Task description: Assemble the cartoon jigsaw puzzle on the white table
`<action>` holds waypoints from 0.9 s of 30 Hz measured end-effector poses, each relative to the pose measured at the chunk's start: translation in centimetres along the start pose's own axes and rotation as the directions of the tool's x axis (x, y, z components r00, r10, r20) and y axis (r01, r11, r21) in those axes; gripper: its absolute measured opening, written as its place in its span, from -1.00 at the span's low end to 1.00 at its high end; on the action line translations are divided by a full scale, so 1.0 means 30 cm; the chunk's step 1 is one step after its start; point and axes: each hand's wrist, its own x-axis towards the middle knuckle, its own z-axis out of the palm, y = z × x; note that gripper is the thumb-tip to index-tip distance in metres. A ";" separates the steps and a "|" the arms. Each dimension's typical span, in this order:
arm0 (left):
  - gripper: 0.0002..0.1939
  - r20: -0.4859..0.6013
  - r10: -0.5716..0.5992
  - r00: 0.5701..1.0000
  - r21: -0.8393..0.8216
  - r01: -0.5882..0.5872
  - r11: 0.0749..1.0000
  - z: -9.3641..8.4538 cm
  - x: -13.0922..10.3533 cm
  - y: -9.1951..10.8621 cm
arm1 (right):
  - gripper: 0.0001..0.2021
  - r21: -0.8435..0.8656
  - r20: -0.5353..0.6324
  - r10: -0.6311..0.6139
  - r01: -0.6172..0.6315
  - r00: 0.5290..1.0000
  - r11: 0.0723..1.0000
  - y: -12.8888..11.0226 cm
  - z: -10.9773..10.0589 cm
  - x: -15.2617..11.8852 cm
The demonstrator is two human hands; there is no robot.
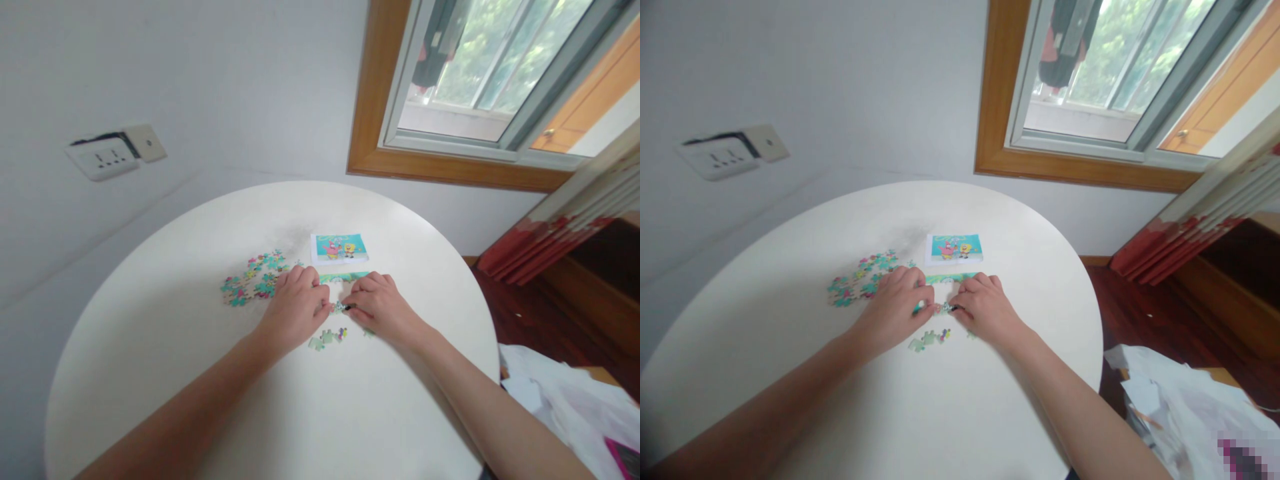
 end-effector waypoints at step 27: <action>-0.96 0.024 0.009 1.000 -0.088 -0.007 0.996 -0.012 -0.002 -0.005 | -0.83 -0.002 0.002 0.005 -0.005 1.000 1.000 -0.002 -0.001 -0.001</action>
